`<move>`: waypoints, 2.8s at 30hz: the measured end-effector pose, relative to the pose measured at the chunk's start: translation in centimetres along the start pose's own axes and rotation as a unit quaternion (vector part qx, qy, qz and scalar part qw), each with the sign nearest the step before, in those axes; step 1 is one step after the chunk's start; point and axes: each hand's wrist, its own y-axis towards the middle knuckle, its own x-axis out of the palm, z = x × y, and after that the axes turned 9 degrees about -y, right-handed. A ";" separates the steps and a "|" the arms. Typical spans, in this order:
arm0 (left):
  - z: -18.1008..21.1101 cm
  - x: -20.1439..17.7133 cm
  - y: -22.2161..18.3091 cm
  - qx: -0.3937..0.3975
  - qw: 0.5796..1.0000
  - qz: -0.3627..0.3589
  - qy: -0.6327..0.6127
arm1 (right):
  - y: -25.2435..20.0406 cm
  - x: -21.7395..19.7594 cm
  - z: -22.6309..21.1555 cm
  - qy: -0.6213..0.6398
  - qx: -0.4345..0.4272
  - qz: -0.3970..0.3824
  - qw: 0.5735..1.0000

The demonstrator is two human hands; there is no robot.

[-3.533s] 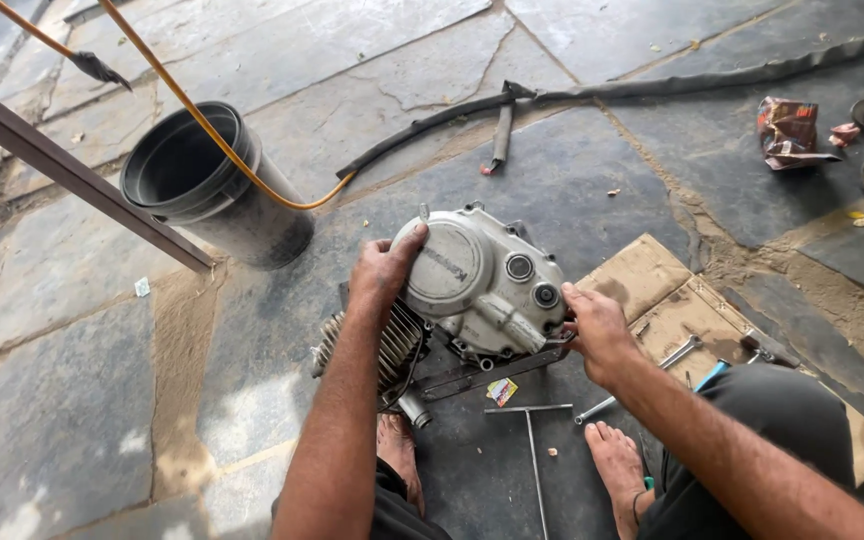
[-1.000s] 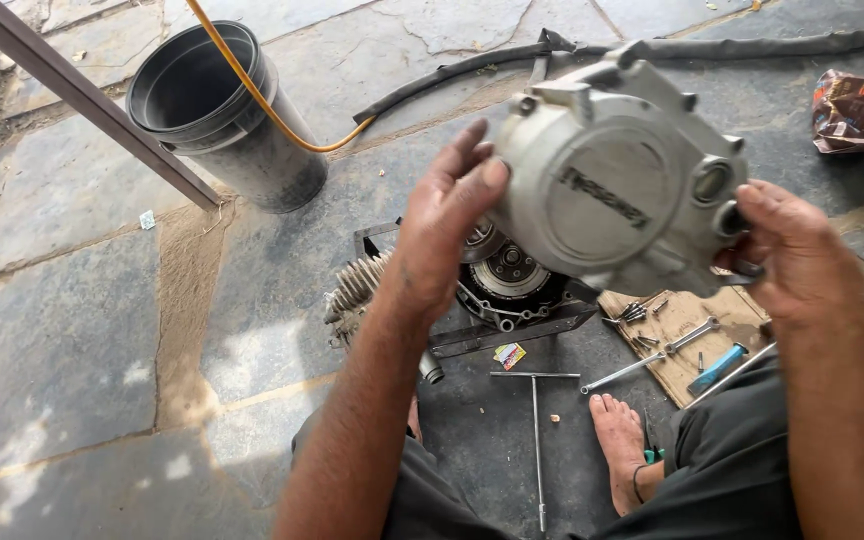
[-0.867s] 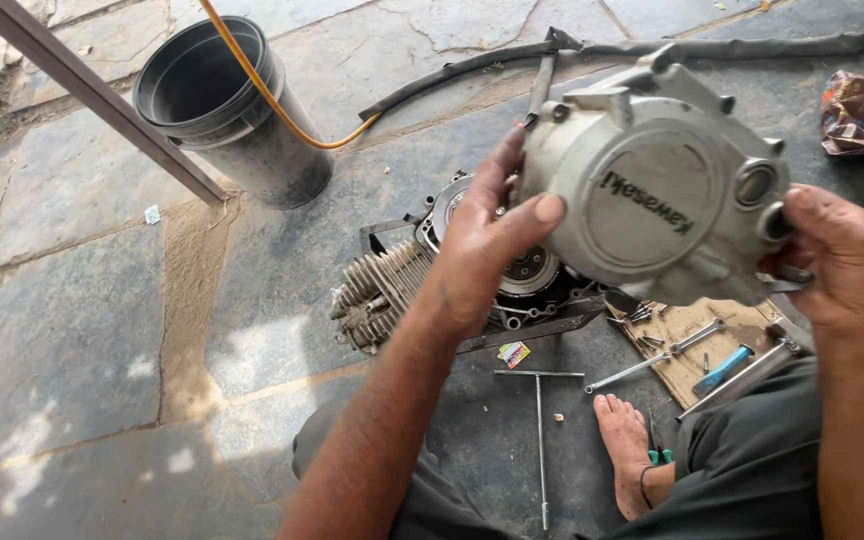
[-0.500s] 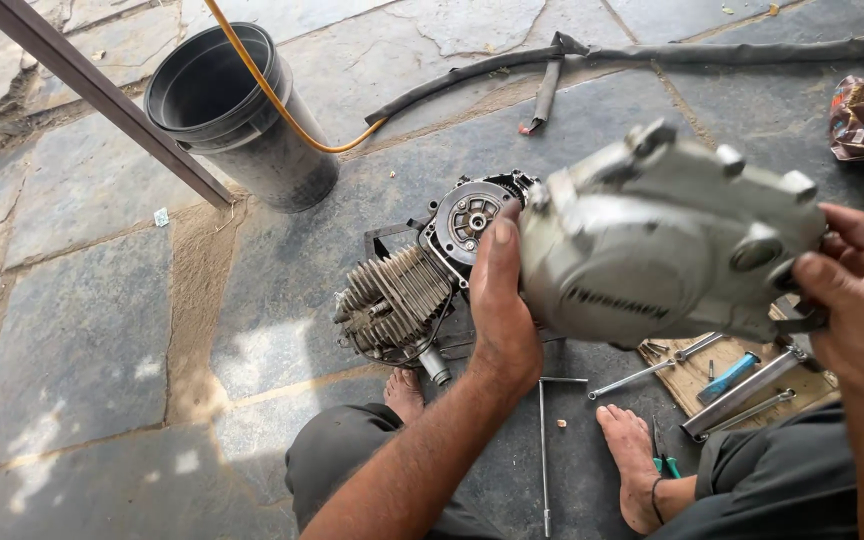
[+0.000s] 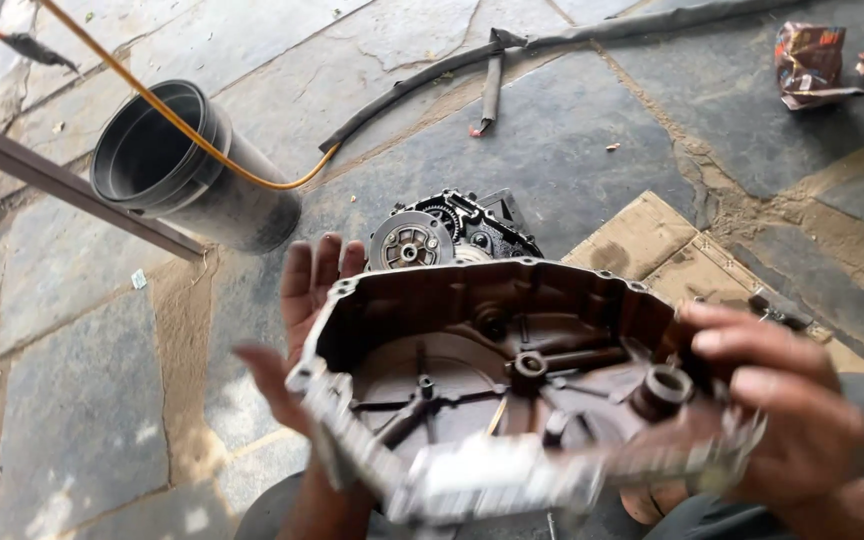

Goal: Removing screws and disassembling the clutch cover and internal components of a motorcycle engine.

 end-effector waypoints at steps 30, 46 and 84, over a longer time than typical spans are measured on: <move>3.3 1.0 -3.7 -0.215 0.965 0.045 0.144 | -2.8 1.4 3.2 -0.253 -0.146 -0.147 0.945; -1.1 2.1 -0.4 -0.279 0.956 0.018 0.090 | -2.3 -3.9 2.3 -0.228 -0.166 -0.067 0.957; 0.1 0.7 -0.8 0.013 0.718 -0.034 0.696 | -14.3 -3.9 39.4 -0.618 -0.001 -0.214 0.757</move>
